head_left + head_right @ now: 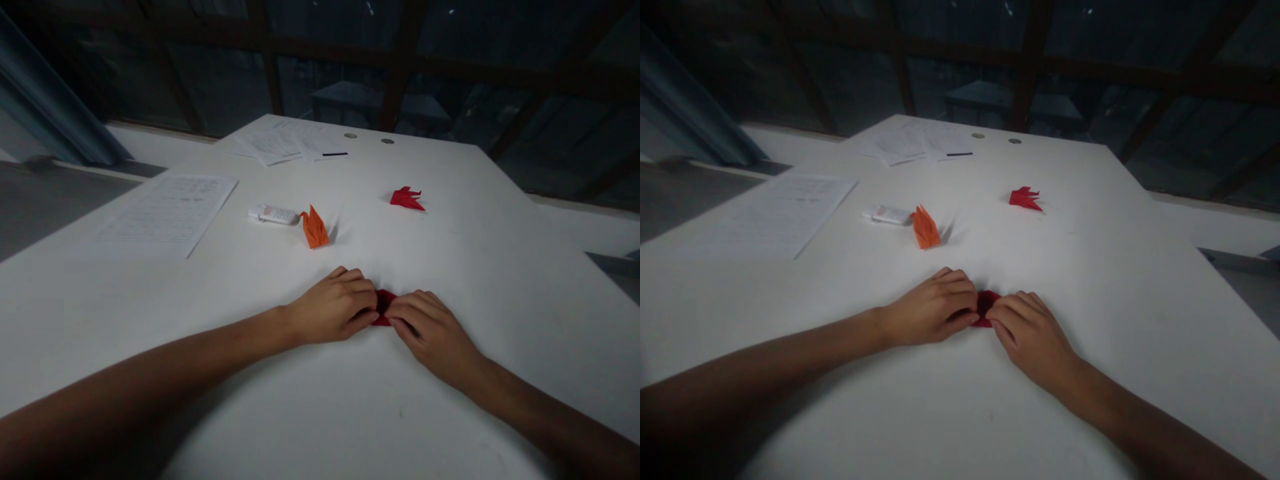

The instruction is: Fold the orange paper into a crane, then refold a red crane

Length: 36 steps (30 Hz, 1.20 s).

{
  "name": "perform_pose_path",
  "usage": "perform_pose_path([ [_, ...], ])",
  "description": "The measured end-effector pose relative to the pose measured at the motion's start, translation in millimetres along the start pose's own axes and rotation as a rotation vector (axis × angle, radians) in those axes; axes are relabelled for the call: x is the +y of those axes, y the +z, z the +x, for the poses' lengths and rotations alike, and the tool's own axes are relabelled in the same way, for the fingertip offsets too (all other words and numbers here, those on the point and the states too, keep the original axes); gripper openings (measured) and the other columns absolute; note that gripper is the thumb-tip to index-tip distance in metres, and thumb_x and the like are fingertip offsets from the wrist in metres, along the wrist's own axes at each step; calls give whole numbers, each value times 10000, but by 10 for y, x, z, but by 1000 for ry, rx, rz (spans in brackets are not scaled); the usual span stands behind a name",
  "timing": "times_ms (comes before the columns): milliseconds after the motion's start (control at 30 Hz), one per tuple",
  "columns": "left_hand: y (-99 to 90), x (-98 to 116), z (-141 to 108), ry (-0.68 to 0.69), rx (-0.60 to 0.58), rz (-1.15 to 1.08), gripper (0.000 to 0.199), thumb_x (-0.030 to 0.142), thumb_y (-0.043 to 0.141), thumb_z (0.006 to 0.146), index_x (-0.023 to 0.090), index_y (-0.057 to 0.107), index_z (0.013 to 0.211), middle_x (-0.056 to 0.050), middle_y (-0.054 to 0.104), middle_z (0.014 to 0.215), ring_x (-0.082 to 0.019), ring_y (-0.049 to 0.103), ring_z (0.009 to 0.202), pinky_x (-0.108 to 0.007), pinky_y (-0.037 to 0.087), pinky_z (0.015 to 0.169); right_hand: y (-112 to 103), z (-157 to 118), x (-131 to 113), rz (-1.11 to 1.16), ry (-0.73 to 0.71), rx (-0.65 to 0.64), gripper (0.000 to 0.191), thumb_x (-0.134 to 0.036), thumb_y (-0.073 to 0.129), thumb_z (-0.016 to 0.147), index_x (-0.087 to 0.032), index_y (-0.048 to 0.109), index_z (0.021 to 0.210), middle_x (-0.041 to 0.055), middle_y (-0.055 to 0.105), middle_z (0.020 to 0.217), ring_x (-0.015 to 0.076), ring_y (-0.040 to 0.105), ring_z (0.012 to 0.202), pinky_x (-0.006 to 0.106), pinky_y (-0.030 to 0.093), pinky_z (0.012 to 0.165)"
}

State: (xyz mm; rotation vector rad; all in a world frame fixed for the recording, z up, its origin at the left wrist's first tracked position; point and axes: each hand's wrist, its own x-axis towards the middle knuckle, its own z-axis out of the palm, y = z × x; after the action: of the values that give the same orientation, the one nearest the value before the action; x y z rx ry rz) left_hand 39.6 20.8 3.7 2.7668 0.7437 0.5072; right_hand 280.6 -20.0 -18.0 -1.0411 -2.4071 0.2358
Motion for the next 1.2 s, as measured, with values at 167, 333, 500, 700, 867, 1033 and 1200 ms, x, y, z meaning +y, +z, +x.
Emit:
perform_pose_path([
  [167,0,6,5,-75,-14,-94,235,427,611,972,197,655,946,-50,668,957,-227,580,965,-363,410,865,-9,16,-1,26,59,23,216,-139,568,964,-251,666,1121,80,698,1127,255,639,1046,471,514,940],
  [333,32,-12,2,-146,15,-157,390,373,718,886,216,586,1219,-91,636,1240,-270,573,1139,-418,430,984,0,21,22,1,165,15,441,-204,634,928,-250,538,1356,112,656,1291,317,578,1171,564,465,997],
  [500,77,-47,7,-175,31,-211,552,390,745,872,226,527,1351,-91,654,1285,-286,561,1181,-448,424,1039,-1,31,35,9,177,-31,329,-201,614,949,-239,577,1274,86,691,1223,294,584,1131,529,447,972],
  [700,51,-45,4,-127,-2,-195,261,373,718,904,234,679,1121,-55,707,1135,-256,585,1092,-402,416,968,-17,9,1,-36,85,0,164,-171,615,949,-243,660,1088,48,726,1096,258,620,1043,484,436,941],
  [867,41,-35,-11,-75,10,-134,195,353,688,923,225,717,1067,-57,709,1144,-249,580,1094,-389,414,945,-33,1,-33,-131,-5,35,124,-192,614,962,-218,698,1049,56,748,1103,264,631,1032,488,431,965],
  [1033,43,-24,-12,-27,22,-97,181,343,642,955,208,714,1052,-65,701,1183,-248,569,1131,-377,426,953,-27,-1,-13,-131,-11,14,110,-255,638,972,-217,703,1053,50,751,1107,266,635,1039,484,423,972],
  [1200,46,-20,-11,-18,7,-67,191,347,600,982,205,690,1073,-68,701,1194,-246,577,1122,-381,418,957,-20,19,24,-44,65,15,65,-265,667,960,-237,672,1018,47,745,1107,254,648,1044,454,421,952],
])
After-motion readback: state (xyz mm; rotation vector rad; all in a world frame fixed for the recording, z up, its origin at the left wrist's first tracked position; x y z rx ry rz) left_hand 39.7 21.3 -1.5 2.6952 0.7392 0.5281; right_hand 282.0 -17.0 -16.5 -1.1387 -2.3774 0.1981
